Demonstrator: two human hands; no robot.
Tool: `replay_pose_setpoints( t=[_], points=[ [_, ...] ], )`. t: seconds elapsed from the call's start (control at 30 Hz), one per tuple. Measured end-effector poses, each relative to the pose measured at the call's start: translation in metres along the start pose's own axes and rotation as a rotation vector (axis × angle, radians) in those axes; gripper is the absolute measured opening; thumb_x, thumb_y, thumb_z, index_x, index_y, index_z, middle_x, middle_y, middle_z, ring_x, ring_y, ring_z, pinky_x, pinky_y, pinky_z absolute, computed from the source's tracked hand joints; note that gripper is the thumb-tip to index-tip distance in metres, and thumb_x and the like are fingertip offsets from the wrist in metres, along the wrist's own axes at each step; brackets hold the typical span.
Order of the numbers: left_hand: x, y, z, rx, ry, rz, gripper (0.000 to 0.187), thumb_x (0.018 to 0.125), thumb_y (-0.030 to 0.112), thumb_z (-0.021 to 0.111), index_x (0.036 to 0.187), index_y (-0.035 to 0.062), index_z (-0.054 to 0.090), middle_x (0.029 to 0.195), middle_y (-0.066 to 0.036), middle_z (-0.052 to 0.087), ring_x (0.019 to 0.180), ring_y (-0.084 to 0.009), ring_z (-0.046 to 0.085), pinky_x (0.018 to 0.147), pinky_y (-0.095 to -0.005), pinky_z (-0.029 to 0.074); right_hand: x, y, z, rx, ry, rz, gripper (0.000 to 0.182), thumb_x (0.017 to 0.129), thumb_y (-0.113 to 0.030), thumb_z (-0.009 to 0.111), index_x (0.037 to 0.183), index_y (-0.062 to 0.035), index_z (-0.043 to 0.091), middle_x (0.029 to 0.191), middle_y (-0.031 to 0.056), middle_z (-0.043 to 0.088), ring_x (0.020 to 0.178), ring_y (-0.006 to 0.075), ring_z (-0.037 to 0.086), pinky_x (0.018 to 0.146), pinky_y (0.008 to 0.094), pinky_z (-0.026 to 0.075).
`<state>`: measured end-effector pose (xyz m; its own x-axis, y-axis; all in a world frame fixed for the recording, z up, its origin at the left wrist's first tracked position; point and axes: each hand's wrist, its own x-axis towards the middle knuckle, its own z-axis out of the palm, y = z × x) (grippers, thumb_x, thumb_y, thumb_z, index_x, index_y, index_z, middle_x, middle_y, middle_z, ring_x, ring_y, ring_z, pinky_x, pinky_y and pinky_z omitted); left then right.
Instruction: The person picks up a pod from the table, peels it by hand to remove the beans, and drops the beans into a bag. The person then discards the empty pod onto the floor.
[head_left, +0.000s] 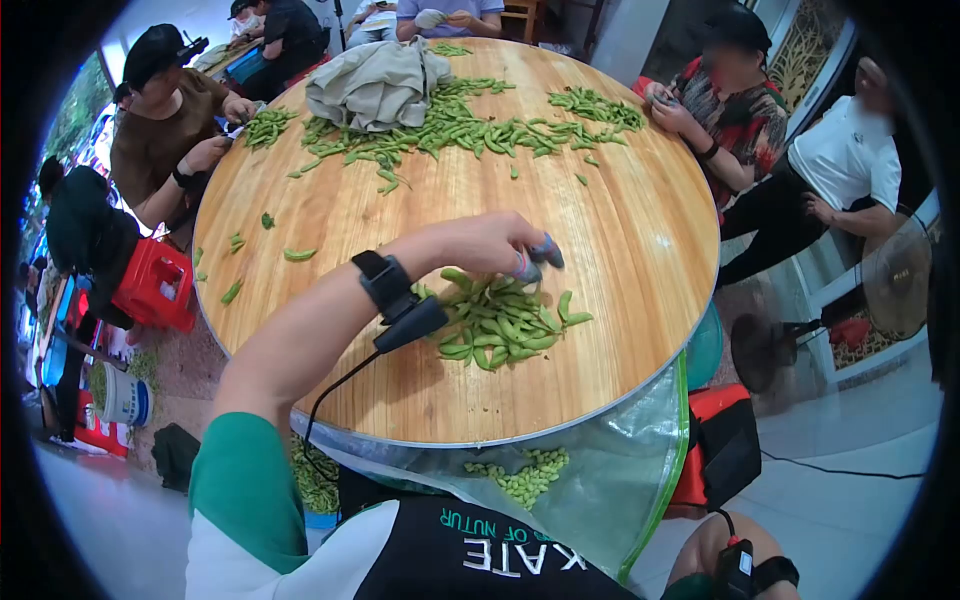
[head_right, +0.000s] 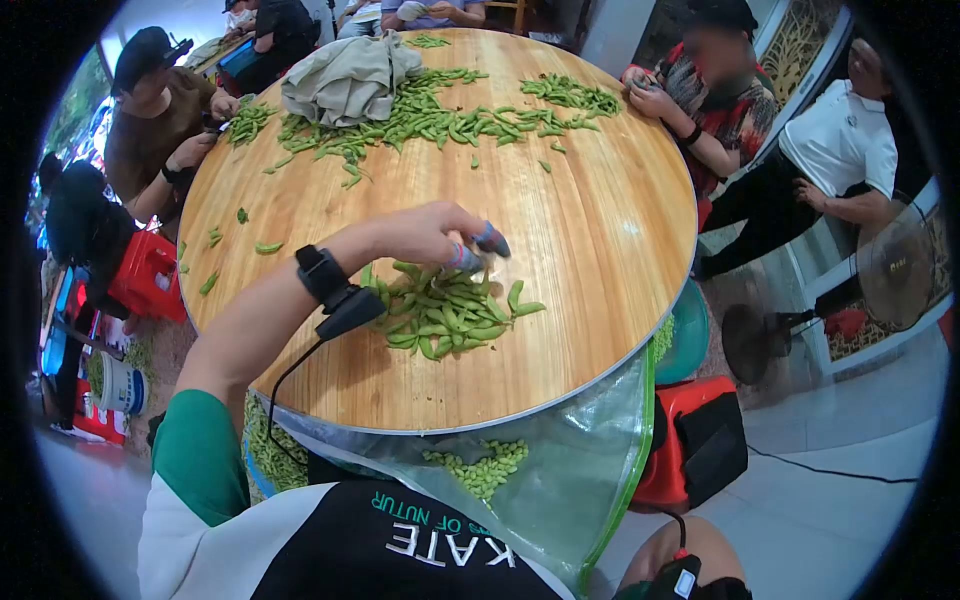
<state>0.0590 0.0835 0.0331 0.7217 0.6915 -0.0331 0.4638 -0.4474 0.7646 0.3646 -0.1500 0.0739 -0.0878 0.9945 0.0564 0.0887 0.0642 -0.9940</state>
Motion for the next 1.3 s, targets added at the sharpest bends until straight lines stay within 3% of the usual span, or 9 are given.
replay_pose_setpoints(
  t=[0.07,0.3,0.33,0.37,0.6,0.87,0.93,1.07,1.3],
  points=[
    [-0.011,0.018,0.002,0.283,0.277,0.002,0.023,0.076,0.009,0.067,0.099,0.0076,0.067,0.096,-0.011,0.062,0.095,-0.0297,0.058,0.079,-0.0363,0.047,-0.018,0.013,-0.013,-0.011,0.017,0.031,0.048,0.098,-0.040,0.036,0.103,0.0026,0.056,0.081,0.0037,0.058,0.063,0.0135,0.056,0.059,0.0305,0.048],
    [-0.029,0.042,0.053,0.459,0.392,0.282,0.006,0.069,0.003,0.063,0.075,0.0029,0.061,0.077,-0.016,0.055,0.078,-0.0334,0.055,0.067,-0.0435,0.047,-0.028,-0.019,-0.001,-0.049,0.103,0.060,0.050,0.098,-0.041,0.034,0.105,0.0037,0.056,0.082,0.0034,0.058,0.063,0.0129,0.056,0.060,0.0312,0.048],
    [-0.025,0.044,0.054,0.459,0.374,0.257,0.006,0.070,0.004,0.063,0.075,0.0023,0.062,0.078,-0.015,0.056,0.080,-0.0335,0.055,0.068,-0.0423,0.048,-0.003,-0.023,0.013,0.018,-0.180,0.025,0.060,0.097,-0.047,0.033,0.114,0.0062,0.055,0.070,0.0047,0.055,0.051,0.0121,0.051,0.050,0.0286,0.046],
    [-0.018,0.045,0.056,0.463,0.362,0.279,0.006,0.070,0.004,0.063,0.075,0.0023,0.062,0.078,-0.015,0.056,0.080,-0.0335,0.055,0.068,-0.0423,0.048,0.009,0.005,0.019,0.380,-0.336,0.105,0.040,0.095,-0.025,0.050,0.124,0.0008,0.053,0.070,0.0017,0.053,0.049,0.0058,0.046,0.044,0.0197,0.033],
    [0.026,0.040,0.087,0.627,0.362,0.140,0.011,0.069,0.007,0.065,0.079,0.0015,0.064,0.084,-0.016,0.056,0.084,-0.0337,0.053,0.072,-0.0420,0.046,0.011,0.054,0.057,0.507,-0.275,0.537,0.033,0.099,-0.015,0.035,0.127,-0.0055,0.049,0.063,0.0028,0.049,0.048,0.0066,0.040,0.041,0.0198,0.031],
    [0.014,0.050,0.089,0.727,0.515,0.256,0.016,0.069,0.003,0.065,0.084,-0.0003,0.060,0.082,-0.014,0.056,0.086,-0.0302,0.055,0.070,-0.0367,0.045,0.014,0.061,0.054,0.312,-0.151,0.234,0.037,0.100,-0.022,0.032,0.129,-0.0026,0.047,0.064,0.0044,0.049,0.047,0.0075,0.041,0.040,0.0191,0.031],
    [0.005,0.057,0.074,0.073,0.517,0.250,0.016,0.074,-0.001,0.066,0.088,-0.0001,0.057,0.083,-0.008,0.059,0.080,-0.0208,0.058,0.070,-0.0315,0.046,0.015,0.065,0.051,0.335,-0.063,0.218,0.040,0.101,-0.023,0.029,0.130,-0.0025,0.047,0.063,0.0047,0.050,0.046,0.0074,0.041,0.039,0.0196,0.032],
    [-0.024,0.076,0.079,-0.521,0.376,-0.036,0.013,0.081,0.002,0.065,0.093,-0.0007,0.061,0.085,-0.004,0.065,0.077,-0.0105,0.059,0.067,-0.0257,0.047,0.016,0.054,0.049,0.394,-0.101,0.225,0.037,0.094,-0.009,0.034,0.127,-0.0045,0.049,0.062,0.0035,0.053,0.046,0.0067,0.045,0.041,0.0199,0.036],
    [-0.056,0.089,0.087,-0.669,0.320,-0.173,0.018,0.079,-0.004,0.062,0.096,-0.0008,0.063,0.090,-0.002,0.064,0.080,-0.0093,0.060,0.069,-0.0236,0.049,0.010,0.058,0.064,0.279,-0.220,0.265,0.033,0.099,-0.016,0.035,0.126,-0.0051,0.049,0.062,0.0019,0.053,0.047,0.0062,0.046,0.042,0.0200,0.037]
  ],
)
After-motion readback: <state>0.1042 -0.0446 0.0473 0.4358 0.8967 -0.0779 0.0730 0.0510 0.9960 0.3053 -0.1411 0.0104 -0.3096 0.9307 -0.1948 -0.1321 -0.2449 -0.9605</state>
